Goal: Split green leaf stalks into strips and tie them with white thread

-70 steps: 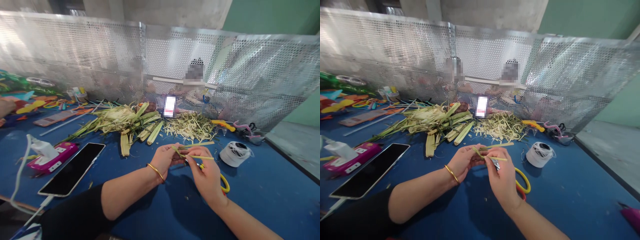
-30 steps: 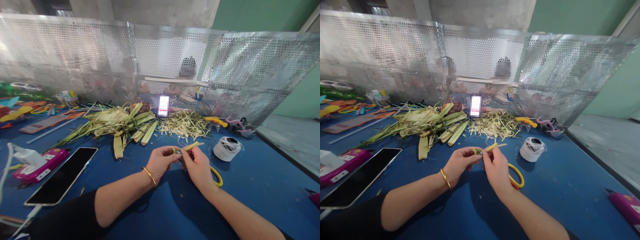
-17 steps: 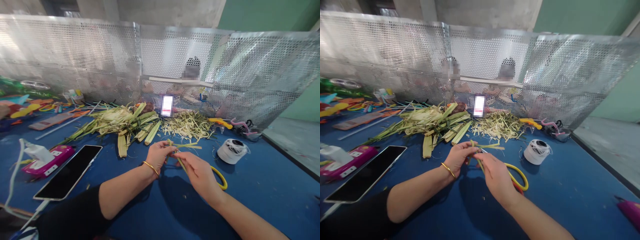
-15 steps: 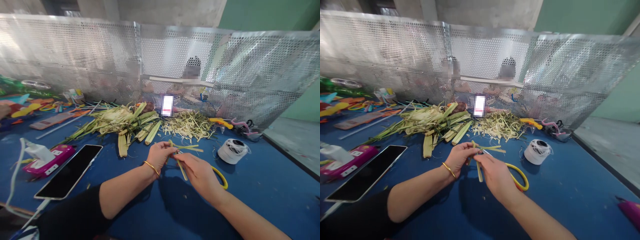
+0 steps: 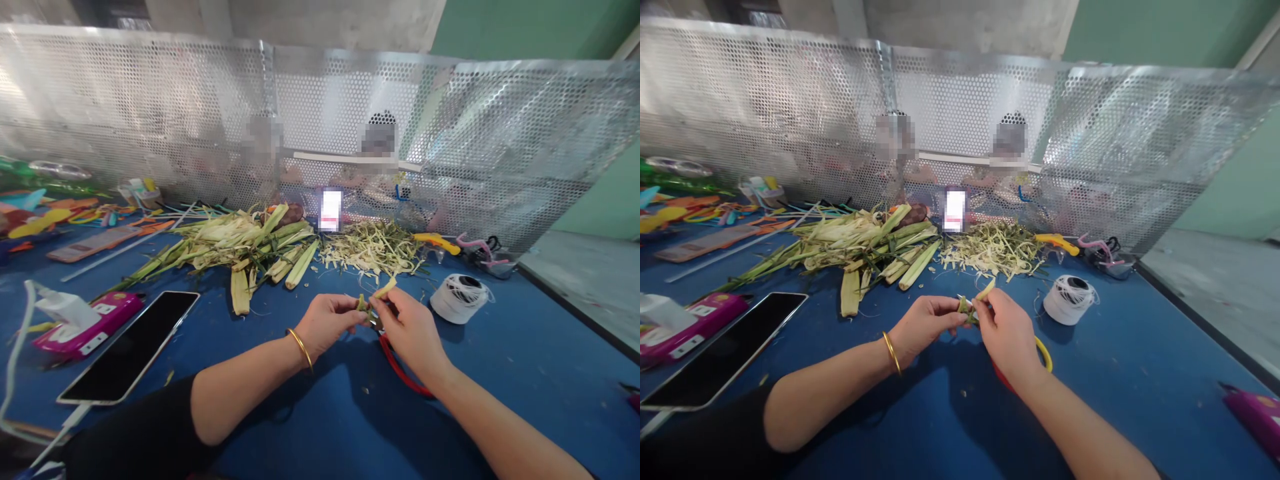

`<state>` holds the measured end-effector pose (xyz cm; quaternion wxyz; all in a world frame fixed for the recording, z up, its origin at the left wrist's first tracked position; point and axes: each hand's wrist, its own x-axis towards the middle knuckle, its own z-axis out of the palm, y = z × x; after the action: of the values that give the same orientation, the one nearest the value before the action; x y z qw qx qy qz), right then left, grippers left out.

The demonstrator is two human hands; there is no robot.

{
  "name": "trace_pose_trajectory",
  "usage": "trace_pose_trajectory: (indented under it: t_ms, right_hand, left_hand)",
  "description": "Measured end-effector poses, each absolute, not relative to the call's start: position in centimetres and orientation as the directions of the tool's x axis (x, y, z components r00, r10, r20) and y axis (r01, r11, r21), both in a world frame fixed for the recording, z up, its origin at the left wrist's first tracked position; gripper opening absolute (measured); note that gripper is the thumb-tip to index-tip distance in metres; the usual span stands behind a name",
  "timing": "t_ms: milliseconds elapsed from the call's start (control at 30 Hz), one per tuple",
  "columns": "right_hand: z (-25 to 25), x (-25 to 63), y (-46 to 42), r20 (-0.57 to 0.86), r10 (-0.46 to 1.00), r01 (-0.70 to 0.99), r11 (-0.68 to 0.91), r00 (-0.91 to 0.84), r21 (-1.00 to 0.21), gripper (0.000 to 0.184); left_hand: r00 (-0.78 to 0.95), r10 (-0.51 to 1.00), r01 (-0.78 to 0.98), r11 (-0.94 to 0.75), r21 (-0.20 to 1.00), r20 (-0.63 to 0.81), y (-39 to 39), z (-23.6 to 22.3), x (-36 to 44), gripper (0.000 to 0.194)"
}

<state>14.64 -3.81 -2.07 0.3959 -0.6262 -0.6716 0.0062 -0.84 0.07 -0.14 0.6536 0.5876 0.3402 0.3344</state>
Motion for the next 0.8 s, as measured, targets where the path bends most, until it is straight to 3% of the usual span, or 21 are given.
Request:
trace_pose_trajectory:
  t_ms: [200,300,367,467,600,667,733,800]
  right_hand:
    - [-2.1,14.3,-4.0,0.462,0.88,0.841,0.166,0.109,-0.515,0.022]
    - [-1.5,14.6,-4.1,0.497,0.868,0.876,0.228,0.015,-0.425,0.021]
    - [-0.9,15.0,-4.2,0.54,0.831,0.908,0.319,-0.13,-0.272,0.018]
    - [0.0,15.3,-4.4,0.601,0.722,0.917,0.395,-0.343,0.049,0.018]
    - [0.2,14.5,-5.1,0.595,0.578,0.825,0.31,-0.559,0.473,0.024]
    - [-0.4,13.7,-5.6,0.553,0.546,0.761,0.286,-0.629,0.583,0.023]
    - [-1.2,12.8,-5.8,0.572,0.558,0.788,0.297,-0.601,0.539,0.022]
    - [-2.0,12.1,-5.7,0.633,0.63,0.893,0.343,-0.45,0.293,0.023]
  left_hand:
    - [0.53,0.847,-0.011,0.055,0.998,-0.041,0.0,-0.8,-0.7,0.006]
    - [0.454,0.888,-0.009,0.086,0.996,-0.073,0.4,-0.9,-0.7,0.009]
    - [0.409,0.905,-0.032,0.14,0.99,-0.115,0.7,-0.9,-0.8,0.014]
    - [0.381,0.908,-0.067,0.215,0.974,-0.174,1.0,-0.8,-0.9,0.02]
    - [0.368,0.892,-0.115,0.324,0.939,-0.263,1.2,-0.9,-1.0,0.02]
    - [0.349,0.887,-0.153,0.371,0.916,-0.301,1.2,-0.9,-1.0,0.017]
    - [0.324,0.89,-0.184,0.394,0.901,-0.323,1.3,-0.9,-1.0,0.015]
    - [0.304,0.896,-0.204,0.392,0.897,-0.323,1.4,-0.9,-1.0,0.013]
